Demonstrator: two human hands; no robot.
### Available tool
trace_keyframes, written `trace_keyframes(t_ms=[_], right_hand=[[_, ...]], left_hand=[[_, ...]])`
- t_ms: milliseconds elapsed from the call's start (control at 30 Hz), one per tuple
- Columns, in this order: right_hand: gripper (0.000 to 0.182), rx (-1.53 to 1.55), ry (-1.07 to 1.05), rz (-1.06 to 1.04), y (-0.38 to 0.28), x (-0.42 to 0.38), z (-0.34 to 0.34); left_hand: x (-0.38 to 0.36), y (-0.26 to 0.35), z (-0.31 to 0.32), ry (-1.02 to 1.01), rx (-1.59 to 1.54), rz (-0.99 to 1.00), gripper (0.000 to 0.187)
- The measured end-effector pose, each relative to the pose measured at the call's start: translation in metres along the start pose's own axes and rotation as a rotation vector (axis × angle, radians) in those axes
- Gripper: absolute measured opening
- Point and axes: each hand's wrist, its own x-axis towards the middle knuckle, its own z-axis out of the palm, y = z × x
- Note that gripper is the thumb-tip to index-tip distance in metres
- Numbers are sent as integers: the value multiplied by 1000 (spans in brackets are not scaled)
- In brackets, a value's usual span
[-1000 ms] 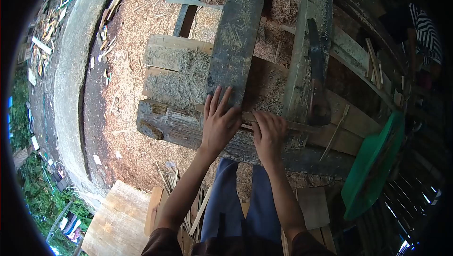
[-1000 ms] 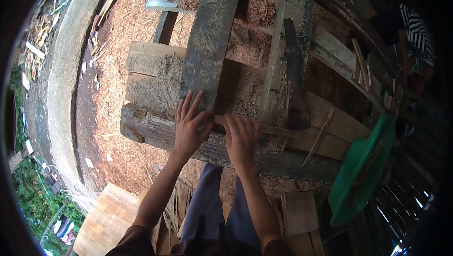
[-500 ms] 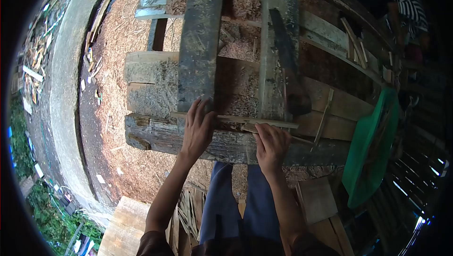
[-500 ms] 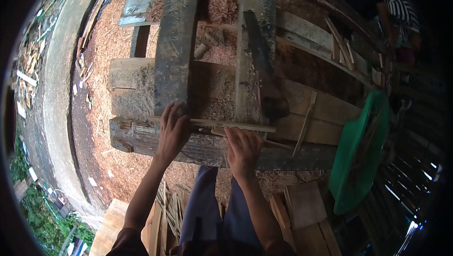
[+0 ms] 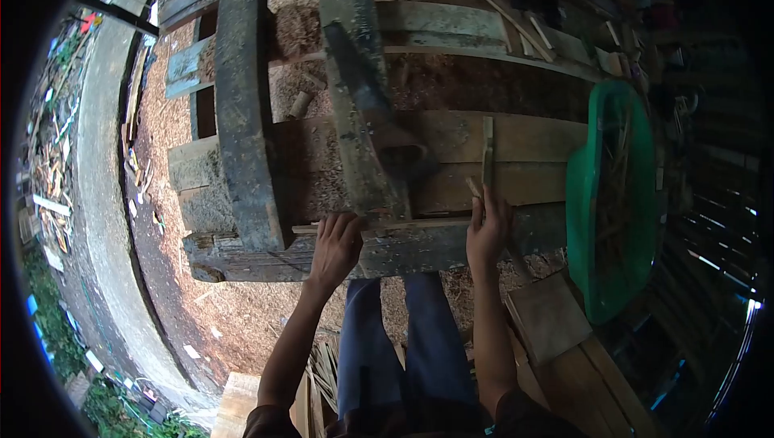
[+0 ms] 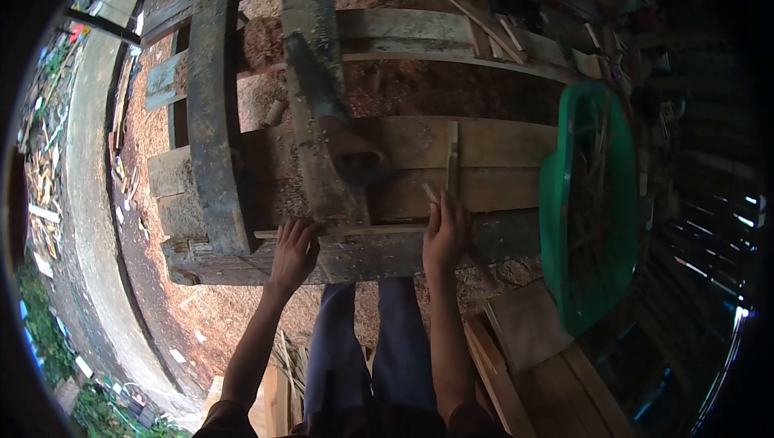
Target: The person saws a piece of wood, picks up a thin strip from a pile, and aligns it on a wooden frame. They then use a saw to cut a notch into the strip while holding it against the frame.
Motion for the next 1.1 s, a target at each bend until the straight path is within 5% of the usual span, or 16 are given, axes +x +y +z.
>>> trace_keyframes(t_ms=[267,333,767,1100], right_hand=[[42,278,-118,258,72,66,20],[44,-64,-80,51,70,75,23],[38,392,-238,-408,-69,44,24],[31,329,-205,-370,-108,54,54]], left_hand=[[30,53,42,-51,6,35,31],[36,62,42,-65,25,22,30],[1,21,-34,-55,203,-154,32],[-5,-2,-70,18,186,-84,34]])
